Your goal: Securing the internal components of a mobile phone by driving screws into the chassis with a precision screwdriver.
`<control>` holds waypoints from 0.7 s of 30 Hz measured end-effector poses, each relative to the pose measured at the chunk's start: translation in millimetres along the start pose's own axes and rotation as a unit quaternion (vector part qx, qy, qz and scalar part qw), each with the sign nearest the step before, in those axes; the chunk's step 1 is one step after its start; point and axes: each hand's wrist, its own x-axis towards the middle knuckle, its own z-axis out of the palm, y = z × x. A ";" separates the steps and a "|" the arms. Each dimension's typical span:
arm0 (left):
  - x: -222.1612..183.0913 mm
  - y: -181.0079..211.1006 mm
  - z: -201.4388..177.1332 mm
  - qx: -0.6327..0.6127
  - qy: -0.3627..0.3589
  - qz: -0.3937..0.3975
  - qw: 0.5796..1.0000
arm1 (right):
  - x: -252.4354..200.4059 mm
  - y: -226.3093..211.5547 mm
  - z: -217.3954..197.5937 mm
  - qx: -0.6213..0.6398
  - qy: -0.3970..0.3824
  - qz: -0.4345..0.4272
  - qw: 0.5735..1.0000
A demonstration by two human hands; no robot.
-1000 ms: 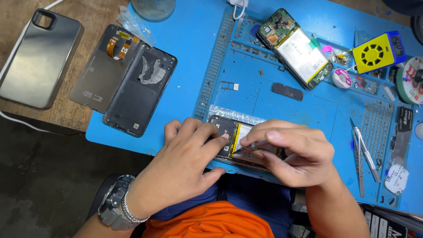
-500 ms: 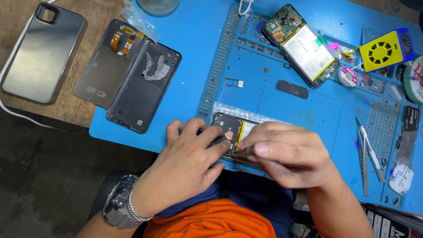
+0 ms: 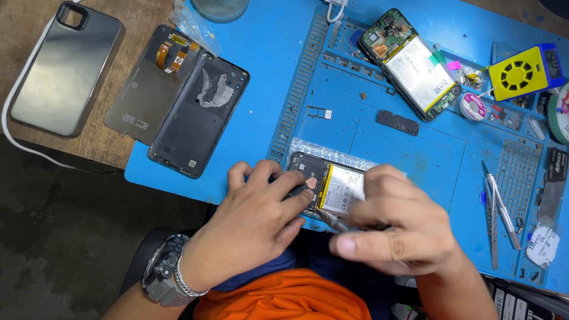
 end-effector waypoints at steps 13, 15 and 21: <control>-0.2 0.3 1.8 0.009 0.016 0.000 1.000 | 7.9 1.4 -1.9 0.102 -0.055 0.009 0.993; 0.5 0.2 0.3 0.001 -0.010 -0.007 1.000 | 10.9 -0.5 -3.4 0.124 -0.065 0.010 0.990; -0.2 0.5 2.8 -0.010 0.009 -0.005 1.000 | 11.9 -1.8 -1.5 0.149 -0.065 0.005 0.987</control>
